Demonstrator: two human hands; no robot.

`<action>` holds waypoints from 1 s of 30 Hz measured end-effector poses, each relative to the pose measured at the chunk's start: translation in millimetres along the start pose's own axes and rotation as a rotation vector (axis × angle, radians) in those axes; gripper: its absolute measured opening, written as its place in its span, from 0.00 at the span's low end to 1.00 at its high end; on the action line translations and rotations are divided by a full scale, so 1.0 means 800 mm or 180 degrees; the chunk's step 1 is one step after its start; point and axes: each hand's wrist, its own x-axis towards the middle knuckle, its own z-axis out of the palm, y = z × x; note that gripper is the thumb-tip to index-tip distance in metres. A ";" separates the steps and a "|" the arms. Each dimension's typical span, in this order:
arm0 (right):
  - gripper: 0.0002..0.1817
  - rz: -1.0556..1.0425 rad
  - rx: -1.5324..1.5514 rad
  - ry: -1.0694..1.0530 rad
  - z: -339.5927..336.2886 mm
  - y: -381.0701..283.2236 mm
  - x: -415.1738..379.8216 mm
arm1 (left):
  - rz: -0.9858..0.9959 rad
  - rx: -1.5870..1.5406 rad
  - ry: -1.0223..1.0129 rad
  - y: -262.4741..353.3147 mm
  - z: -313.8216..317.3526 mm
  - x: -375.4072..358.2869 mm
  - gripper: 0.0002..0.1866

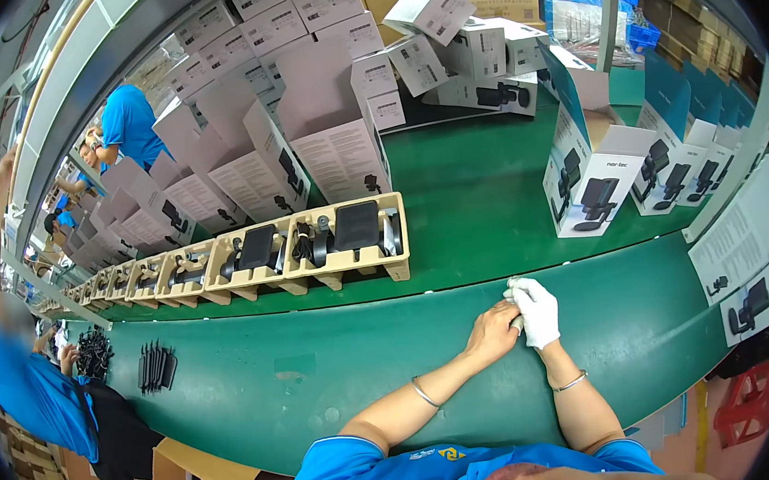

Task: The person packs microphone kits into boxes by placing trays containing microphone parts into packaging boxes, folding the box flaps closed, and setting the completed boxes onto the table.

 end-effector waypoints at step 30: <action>0.11 -0.0225 -0.0061 -0.0036 0.027 0.011 -0.011 | 0.0054 0.0131 -0.0019 -0.016 -0.026 -0.016 0.10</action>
